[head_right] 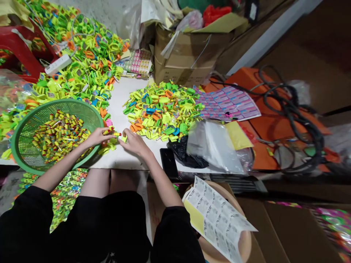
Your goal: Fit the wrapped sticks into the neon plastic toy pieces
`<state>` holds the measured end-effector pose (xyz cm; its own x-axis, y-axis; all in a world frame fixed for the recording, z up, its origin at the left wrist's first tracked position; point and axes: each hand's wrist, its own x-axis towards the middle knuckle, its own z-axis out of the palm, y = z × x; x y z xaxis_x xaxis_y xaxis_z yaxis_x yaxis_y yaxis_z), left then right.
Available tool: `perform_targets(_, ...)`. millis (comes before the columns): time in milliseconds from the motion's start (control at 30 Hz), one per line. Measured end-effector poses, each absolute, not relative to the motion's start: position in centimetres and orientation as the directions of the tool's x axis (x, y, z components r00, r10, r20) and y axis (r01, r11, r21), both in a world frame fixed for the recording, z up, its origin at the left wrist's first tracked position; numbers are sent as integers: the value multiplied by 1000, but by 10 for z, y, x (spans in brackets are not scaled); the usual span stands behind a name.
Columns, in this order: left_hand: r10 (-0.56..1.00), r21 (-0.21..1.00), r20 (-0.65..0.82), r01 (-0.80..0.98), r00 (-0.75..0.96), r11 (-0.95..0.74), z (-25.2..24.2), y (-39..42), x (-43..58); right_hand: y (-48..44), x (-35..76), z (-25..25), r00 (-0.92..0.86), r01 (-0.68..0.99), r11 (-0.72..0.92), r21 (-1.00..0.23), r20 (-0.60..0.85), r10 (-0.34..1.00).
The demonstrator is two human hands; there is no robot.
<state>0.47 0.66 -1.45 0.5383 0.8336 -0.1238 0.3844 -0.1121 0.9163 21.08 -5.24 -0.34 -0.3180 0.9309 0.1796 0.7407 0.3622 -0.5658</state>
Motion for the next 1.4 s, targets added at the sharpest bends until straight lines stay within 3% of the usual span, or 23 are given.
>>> perform_targets(433,796,918,-154,383,586,-105,-16,9,1,-47,204,-1,-356,803,393,-448,170,919)
perform_targets(633,746,877,-102,414,658,-245,-16,13,-3,-46,206,-5,-439,799,464,-382,157,885)
perform_targets(800,671,837,-68,408,738,-364,-17,16,-5,-47,208,-10,-496,738,499,-453,136,857)
perform_targets(900,646,831,-94,417,758,-368,-17,15,-5,-46,210,-14,-488,687,464,-559,118,865)
perform_targets(1000,678,848,-98,418,728,-327,-15,12,-3,-43,219,-18,-460,619,354,-701,41,887)
perform_targets(1067,719,881,-91,393,689,-264,-14,11,-2,-39,231,-19,-503,612,287,-737,-83,860)
perform_targets(1167,762,906,-85,367,642,-208,-13,10,0,-32,258,-17,-551,723,186,-666,-392,737)
perform_targets(1233,777,890,-52,382,628,-250,-13,10,0,-28,277,-12,-422,823,109,-557,-472,774)
perform_targets(1267,782,875,-26,392,622,-283,-13,10,0,-26,285,-10,-306,859,63,-508,-411,859)
perform_targets(1333,794,844,25,412,608,-343,-14,10,1,-24,294,-6,4,878,-39,-477,-74,997)
perform_targets(1400,809,826,53,429,585,-365,-15,10,1,-25,288,-9,273,845,-77,-529,304,913)
